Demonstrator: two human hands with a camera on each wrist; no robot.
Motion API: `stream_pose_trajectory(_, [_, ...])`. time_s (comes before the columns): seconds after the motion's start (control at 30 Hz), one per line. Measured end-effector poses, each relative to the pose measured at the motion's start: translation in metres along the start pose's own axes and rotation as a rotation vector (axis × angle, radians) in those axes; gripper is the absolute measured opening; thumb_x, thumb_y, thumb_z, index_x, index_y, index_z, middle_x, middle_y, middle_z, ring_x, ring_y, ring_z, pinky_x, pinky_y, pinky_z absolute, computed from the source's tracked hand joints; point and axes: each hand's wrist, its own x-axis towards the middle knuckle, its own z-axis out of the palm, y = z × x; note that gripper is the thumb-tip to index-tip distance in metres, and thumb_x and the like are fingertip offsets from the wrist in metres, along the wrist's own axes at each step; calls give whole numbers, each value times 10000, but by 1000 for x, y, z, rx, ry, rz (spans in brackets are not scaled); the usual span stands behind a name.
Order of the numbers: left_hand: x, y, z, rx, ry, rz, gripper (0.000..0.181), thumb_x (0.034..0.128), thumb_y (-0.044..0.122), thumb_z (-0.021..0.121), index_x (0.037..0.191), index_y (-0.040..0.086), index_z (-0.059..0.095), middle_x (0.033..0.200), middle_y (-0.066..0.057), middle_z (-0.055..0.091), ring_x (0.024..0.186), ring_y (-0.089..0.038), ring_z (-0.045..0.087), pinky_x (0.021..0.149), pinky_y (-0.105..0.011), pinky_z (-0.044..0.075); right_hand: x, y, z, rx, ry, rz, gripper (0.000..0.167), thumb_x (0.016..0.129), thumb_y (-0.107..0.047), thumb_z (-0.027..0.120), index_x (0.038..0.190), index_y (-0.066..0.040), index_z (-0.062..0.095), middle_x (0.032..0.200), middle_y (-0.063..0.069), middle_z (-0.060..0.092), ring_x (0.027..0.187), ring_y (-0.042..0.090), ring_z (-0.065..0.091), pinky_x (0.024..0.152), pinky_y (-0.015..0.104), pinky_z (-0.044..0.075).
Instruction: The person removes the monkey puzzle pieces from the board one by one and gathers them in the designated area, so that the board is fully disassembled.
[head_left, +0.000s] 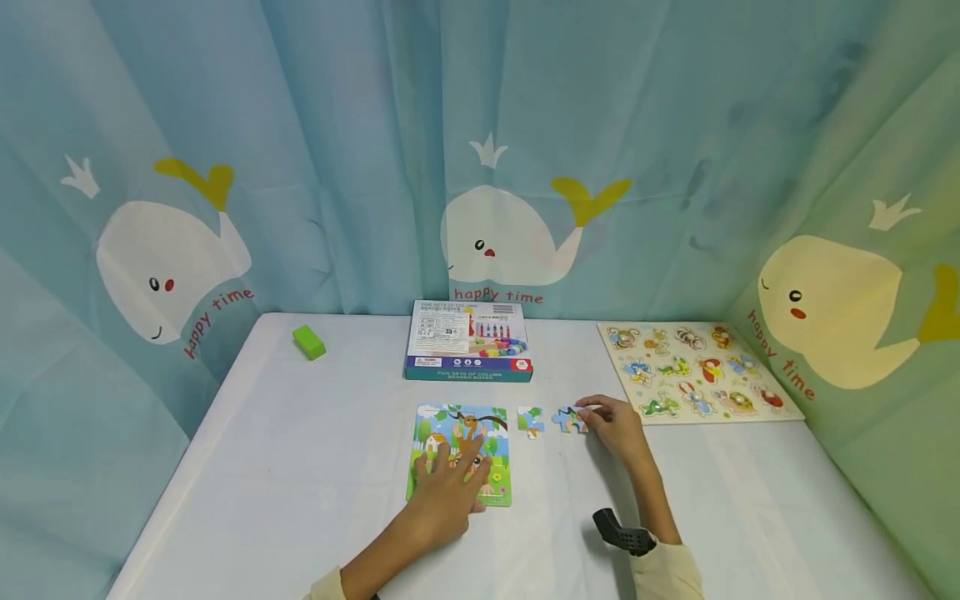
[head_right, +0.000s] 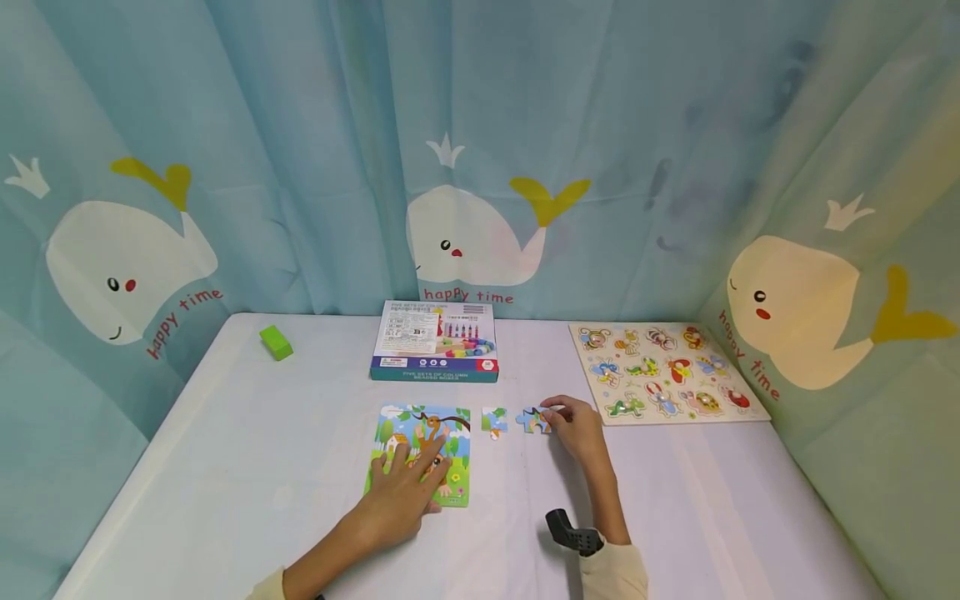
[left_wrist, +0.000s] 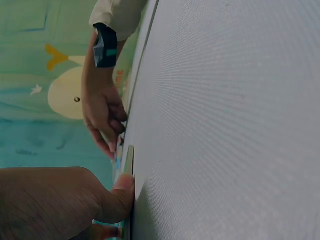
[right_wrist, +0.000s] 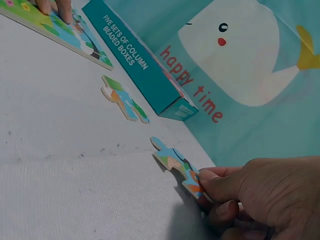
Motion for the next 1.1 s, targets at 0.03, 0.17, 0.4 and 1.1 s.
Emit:
stream_pose_trajectory(0.03, [0, 0, 0, 0, 2, 0, 587, 924, 355, 635, 1462, 199, 458, 1637, -35, 191, 1337, -458, 374, 944, -676, 390, 1, -1, 0, -8, 4, -3, 141, 911, -66, 662, 1025, -23, 731, 887, 182, 732, 754, 191, 623, 653, 288, 459])
stream_pose_trajectory(0.17, [0, 0, 0, -2, 7, 1, 587, 922, 348, 641, 1460, 198, 460, 1639, -34, 185, 1336, -461, 377, 942, -678, 392, 2, -1, 0, -44, 3, -29, 173, 899, -67, 667, 1051, -6, 722, 861, 162, 679, 721, 171, 522, 601, 255, 410])
stream_pose_trajectory(0.4, [0, -1, -1, 3, 24, 8, 586, 914, 341, 651, 1450, 186, 471, 1631, -42, 206, 1315, -460, 391, 928, -675, 401, -2, 0, -5, -61, -113, -91, 329, 840, -124, 761, 1135, -9, 672, 1015, 217, 565, 737, 167, 492, 602, 237, 404])
stream_pose_trajectory(1.1, [-1, 0, 1, 18, 39, 17, 583, 908, 345, 657, 1441, 192, 476, 1614, -48, 251, 1310, -444, 403, 914, -663, 410, -3, 10, -2, -50, -139, -96, 316, 847, -106, 752, 1150, -51, 681, 1089, 223, 501, 743, 166, 449, 602, 240, 388])
